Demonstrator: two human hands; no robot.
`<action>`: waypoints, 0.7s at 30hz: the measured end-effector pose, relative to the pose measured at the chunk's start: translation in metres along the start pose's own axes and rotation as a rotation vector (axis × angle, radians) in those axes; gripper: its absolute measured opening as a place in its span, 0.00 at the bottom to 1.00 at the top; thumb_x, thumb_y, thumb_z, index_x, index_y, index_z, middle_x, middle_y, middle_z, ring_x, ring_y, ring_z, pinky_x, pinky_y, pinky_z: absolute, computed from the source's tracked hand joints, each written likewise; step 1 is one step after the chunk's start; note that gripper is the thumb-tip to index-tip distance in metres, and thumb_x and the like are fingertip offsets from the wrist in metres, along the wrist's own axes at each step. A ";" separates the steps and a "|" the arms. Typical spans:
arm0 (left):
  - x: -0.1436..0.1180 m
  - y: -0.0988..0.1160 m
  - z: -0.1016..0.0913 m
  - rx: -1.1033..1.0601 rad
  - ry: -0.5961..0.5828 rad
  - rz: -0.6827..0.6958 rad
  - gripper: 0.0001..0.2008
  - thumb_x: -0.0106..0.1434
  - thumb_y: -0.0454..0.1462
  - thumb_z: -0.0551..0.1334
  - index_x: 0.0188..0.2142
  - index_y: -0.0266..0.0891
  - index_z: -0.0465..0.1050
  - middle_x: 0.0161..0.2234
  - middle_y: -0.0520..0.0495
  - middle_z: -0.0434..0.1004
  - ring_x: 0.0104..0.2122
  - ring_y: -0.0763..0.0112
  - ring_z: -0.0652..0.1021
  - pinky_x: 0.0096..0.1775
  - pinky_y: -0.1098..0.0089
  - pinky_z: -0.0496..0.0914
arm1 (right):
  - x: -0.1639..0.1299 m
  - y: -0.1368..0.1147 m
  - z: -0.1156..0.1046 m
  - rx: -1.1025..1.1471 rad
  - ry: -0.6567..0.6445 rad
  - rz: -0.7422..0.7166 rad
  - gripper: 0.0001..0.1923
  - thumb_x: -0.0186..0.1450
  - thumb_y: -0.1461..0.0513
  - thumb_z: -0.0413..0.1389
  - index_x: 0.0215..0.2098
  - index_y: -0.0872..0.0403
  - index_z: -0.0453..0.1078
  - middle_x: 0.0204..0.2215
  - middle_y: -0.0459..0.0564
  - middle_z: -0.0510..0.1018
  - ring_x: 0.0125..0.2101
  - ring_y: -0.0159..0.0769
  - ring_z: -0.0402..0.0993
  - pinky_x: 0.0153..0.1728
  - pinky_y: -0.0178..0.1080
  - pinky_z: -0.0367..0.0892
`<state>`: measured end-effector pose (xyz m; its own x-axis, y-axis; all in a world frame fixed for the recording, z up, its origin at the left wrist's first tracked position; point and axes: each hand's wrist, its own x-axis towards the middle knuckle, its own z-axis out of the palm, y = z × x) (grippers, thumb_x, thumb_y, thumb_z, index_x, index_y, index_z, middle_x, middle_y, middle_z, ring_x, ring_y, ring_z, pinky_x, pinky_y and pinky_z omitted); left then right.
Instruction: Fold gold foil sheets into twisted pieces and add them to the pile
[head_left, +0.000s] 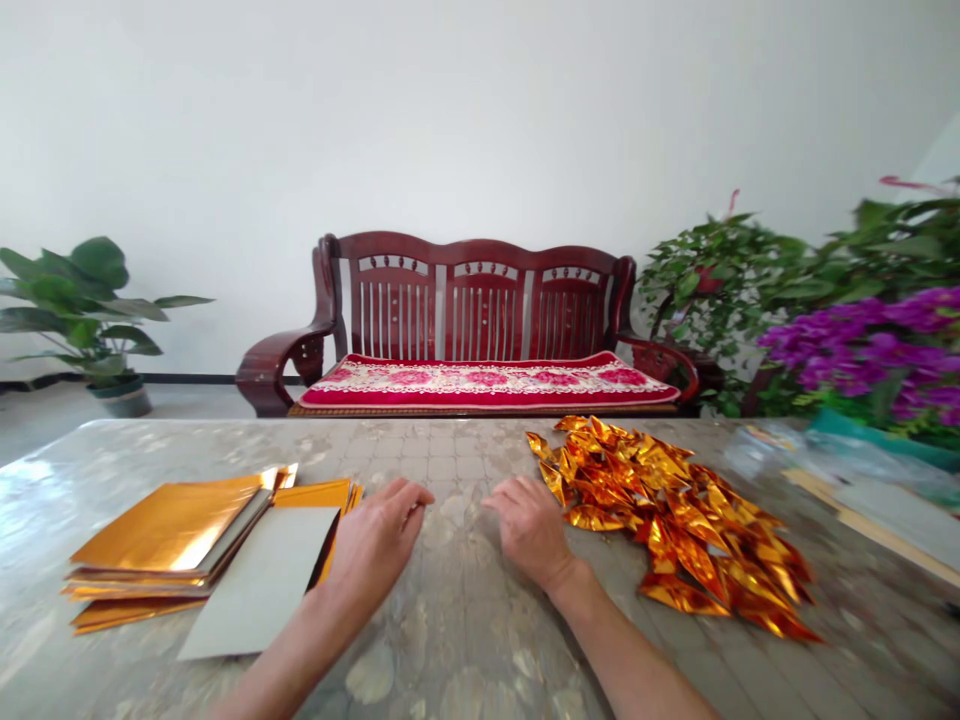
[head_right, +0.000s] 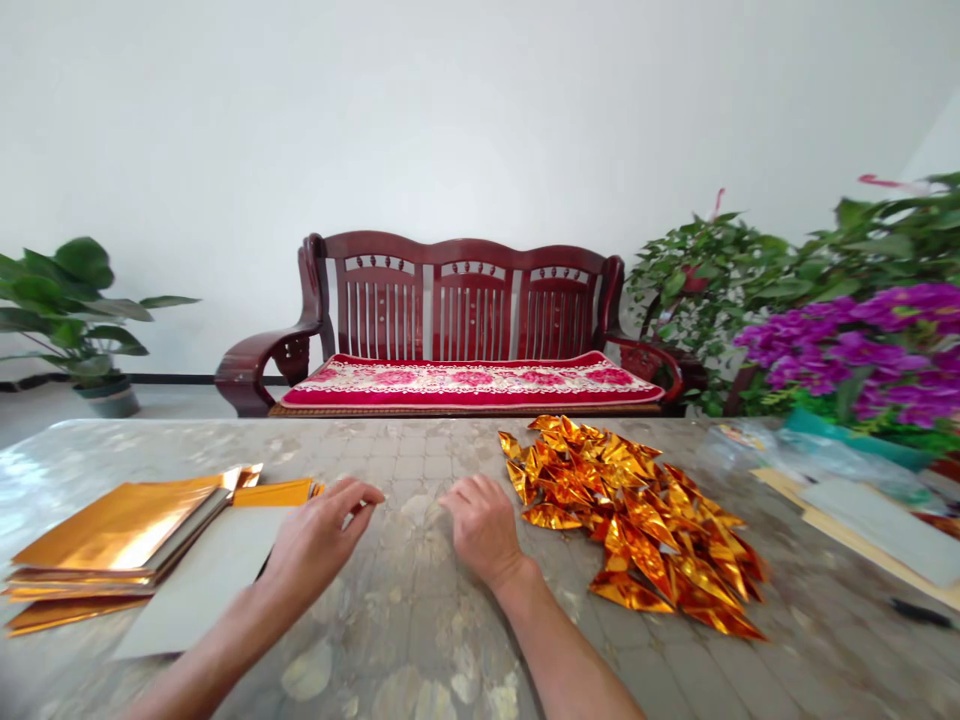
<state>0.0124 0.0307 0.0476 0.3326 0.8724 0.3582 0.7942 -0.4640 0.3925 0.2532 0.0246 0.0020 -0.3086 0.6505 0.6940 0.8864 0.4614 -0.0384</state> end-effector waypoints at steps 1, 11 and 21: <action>0.004 -0.001 -0.015 0.035 -0.021 -0.064 0.10 0.66 0.35 0.55 0.38 0.47 0.75 0.39 0.54 0.80 0.38 0.69 0.79 0.36 0.71 0.66 | -0.003 -0.006 0.005 0.034 -0.047 -0.026 0.15 0.60 0.74 0.53 0.36 0.51 0.74 0.32 0.47 0.77 0.36 0.38 0.68 0.37 0.38 0.60; 0.016 -0.077 -0.079 0.393 -0.318 -0.303 0.17 0.53 0.38 0.66 0.44 0.45 0.76 0.48 0.44 0.79 0.46 0.54 0.78 0.40 0.65 0.67 | -0.013 -0.011 0.017 0.247 -0.192 -0.021 0.17 0.62 0.74 0.48 0.36 0.51 0.74 0.35 0.48 0.77 0.38 0.36 0.72 0.40 0.36 0.67; 0.000 -0.116 -0.068 0.416 -0.459 -0.314 0.19 0.50 0.37 0.69 0.44 0.42 0.75 0.47 0.41 0.78 0.47 0.53 0.77 0.43 0.63 0.69 | -0.012 -0.011 0.018 0.238 -0.236 0.016 0.17 0.63 0.71 0.47 0.34 0.51 0.76 0.34 0.48 0.77 0.37 0.35 0.74 0.39 0.36 0.68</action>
<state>-0.1140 0.0741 0.0597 0.1637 0.9751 -0.1497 0.9865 -0.1612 0.0289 0.2408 0.0230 -0.0189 -0.3911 0.7678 0.5074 0.7951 0.5596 -0.2338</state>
